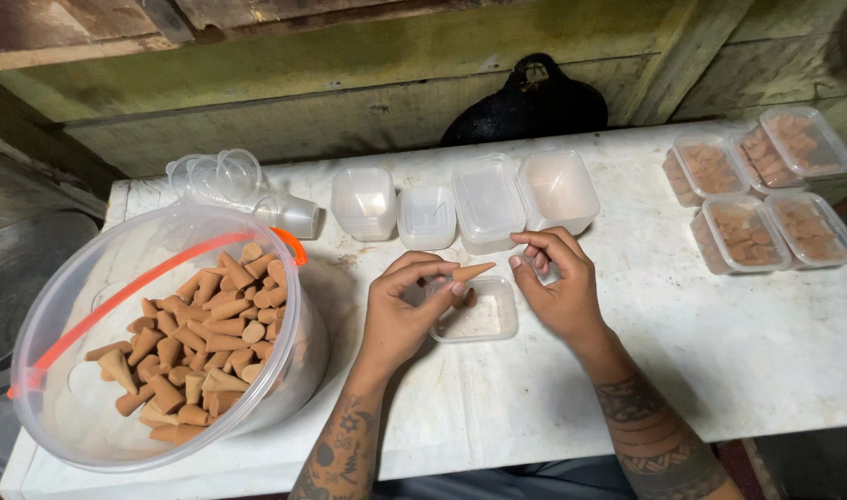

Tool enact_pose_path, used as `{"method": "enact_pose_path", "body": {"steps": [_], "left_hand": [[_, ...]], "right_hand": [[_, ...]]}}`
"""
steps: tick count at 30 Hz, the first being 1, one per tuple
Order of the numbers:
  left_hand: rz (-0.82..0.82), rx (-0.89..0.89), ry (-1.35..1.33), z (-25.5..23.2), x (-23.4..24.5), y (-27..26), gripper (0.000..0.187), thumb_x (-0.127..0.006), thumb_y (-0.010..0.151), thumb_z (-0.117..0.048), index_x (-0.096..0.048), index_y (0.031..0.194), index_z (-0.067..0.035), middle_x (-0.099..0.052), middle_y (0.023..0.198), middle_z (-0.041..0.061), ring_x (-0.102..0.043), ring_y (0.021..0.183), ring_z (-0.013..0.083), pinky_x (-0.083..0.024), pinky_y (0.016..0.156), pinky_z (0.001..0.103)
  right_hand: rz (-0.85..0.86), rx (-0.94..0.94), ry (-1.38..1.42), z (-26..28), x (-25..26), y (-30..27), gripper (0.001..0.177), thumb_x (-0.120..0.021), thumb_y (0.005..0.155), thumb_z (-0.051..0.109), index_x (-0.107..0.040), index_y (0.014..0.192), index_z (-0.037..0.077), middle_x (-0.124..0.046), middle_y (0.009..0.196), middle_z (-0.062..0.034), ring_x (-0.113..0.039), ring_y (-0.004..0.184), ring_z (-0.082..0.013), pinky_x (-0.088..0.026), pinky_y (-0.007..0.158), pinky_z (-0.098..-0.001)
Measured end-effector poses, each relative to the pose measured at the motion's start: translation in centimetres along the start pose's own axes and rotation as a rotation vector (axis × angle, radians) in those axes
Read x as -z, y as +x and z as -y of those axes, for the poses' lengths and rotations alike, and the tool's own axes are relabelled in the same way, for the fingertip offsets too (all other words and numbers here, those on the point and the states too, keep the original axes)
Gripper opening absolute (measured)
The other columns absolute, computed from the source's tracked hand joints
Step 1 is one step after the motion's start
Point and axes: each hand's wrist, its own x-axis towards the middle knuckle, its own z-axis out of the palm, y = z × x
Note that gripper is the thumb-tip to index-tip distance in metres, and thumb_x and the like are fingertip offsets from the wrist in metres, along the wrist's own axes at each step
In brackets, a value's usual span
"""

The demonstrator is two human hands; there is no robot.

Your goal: The person places incense cones into small clear containers by hand and picks them up from a large bucket.

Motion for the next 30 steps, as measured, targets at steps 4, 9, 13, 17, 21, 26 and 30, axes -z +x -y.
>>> {"method": "enact_pose_path", "body": {"steps": [4, 9, 13, 17, 21, 26, 30], "left_hand": [[0.050, 0.087, -0.237, -0.4, 0.2, -0.3, 0.019, -0.079, 0.084, -0.009, -0.077, 0.101, 0.000, -0.071, 0.090, 0.012, -0.060, 0.078, 0.0141, -0.053, 0.071, 0.029], [0.075, 0.182, -0.448, -1.4, 0.0, -0.4, 0.023, -0.067, 0.094, -0.017, -0.075, 0.097, 0.004, -0.069, 0.087, 0.013, -0.064, 0.079, 0.0181, -0.054, 0.067, 0.029], [0.082, 0.176, -0.433, 0.0, 0.1, -0.3, 0.028, -0.065, 0.096, -0.019, -0.076, 0.095, 0.006, -0.069, 0.083, 0.015, -0.064, 0.077, 0.0196, -0.052, 0.067, 0.030], [0.077, 0.196, -0.446, -0.8, 0.0, -0.2, 0.030, -0.063, 0.098, -0.021, -0.076, 0.091, 0.006, -0.069, 0.080, 0.015, -0.063, 0.075, 0.0198, -0.051, 0.067, 0.030], [0.052, 0.213, -0.498, -1.1, 0.3, -0.1, 0.031, -0.062, 0.099, -0.021, -0.075, 0.091, 0.007, -0.068, 0.078, 0.015, -0.064, 0.074, 0.0209, -0.052, 0.065, 0.031], [0.039, 0.226, -0.494, -0.8, 0.4, -0.2, 0.032, -0.063, 0.097, -0.021, -0.075, 0.090, 0.009, -0.067, 0.077, 0.016, -0.062, 0.074, 0.0204, -0.053, 0.065, 0.032], [0.056, 0.239, -0.463, -0.4, 0.1, -0.1, 0.033, -0.062, 0.097, -0.020, -0.075, 0.088, 0.009, -0.067, 0.076, 0.015, -0.060, 0.073, 0.0195, -0.051, 0.064, 0.031]], "right_hand": [[0.010, -0.003, 0.004, 0.3, -0.1, 0.0, 0.024, -0.071, 0.087, -0.001, -0.074, 0.110, 0.004, -0.057, 0.082, -0.0089, -0.053, 0.068, -0.0155, -0.050, 0.061, -0.0288], [0.022, -0.013, 0.004, 0.3, -0.2, 0.0, 0.021, -0.071, 0.088, -0.001, -0.074, 0.108, 0.004, -0.057, 0.080, -0.0083, -0.053, 0.066, -0.0148, -0.049, 0.061, -0.0283], [0.023, -0.009, 0.009, 0.4, -0.2, 0.1, 0.021, -0.071, 0.087, -0.001, -0.074, 0.107, 0.003, -0.057, 0.078, -0.0080, -0.053, 0.065, -0.0147, -0.049, 0.060, -0.0282], [0.038, 0.000, 0.010, 0.6, -0.2, 0.1, 0.020, -0.071, 0.087, -0.002, -0.074, 0.107, 0.003, -0.057, 0.076, -0.0079, -0.053, 0.064, -0.0149, -0.048, 0.060, -0.0282], [0.059, 0.002, 0.003, 1.1, -0.4, 0.0, 0.020, -0.070, 0.088, -0.002, -0.074, 0.106, 0.003, -0.057, 0.075, -0.0079, -0.054, 0.063, -0.0151, -0.049, 0.060, -0.0282], [0.063, 0.007, 0.006, 0.8, -0.4, 0.1, 0.021, -0.071, 0.087, -0.002, -0.074, 0.106, 0.003, -0.057, 0.074, -0.0084, -0.053, 0.062, -0.0153, -0.048, 0.059, -0.0284], [0.041, 0.002, 0.010, 0.7, -0.1, 0.2, 0.021, -0.071, 0.087, -0.003, -0.074, 0.107, 0.003, -0.057, 0.073, -0.0079, -0.053, 0.062, -0.0151, -0.048, 0.060, -0.0287]]}}
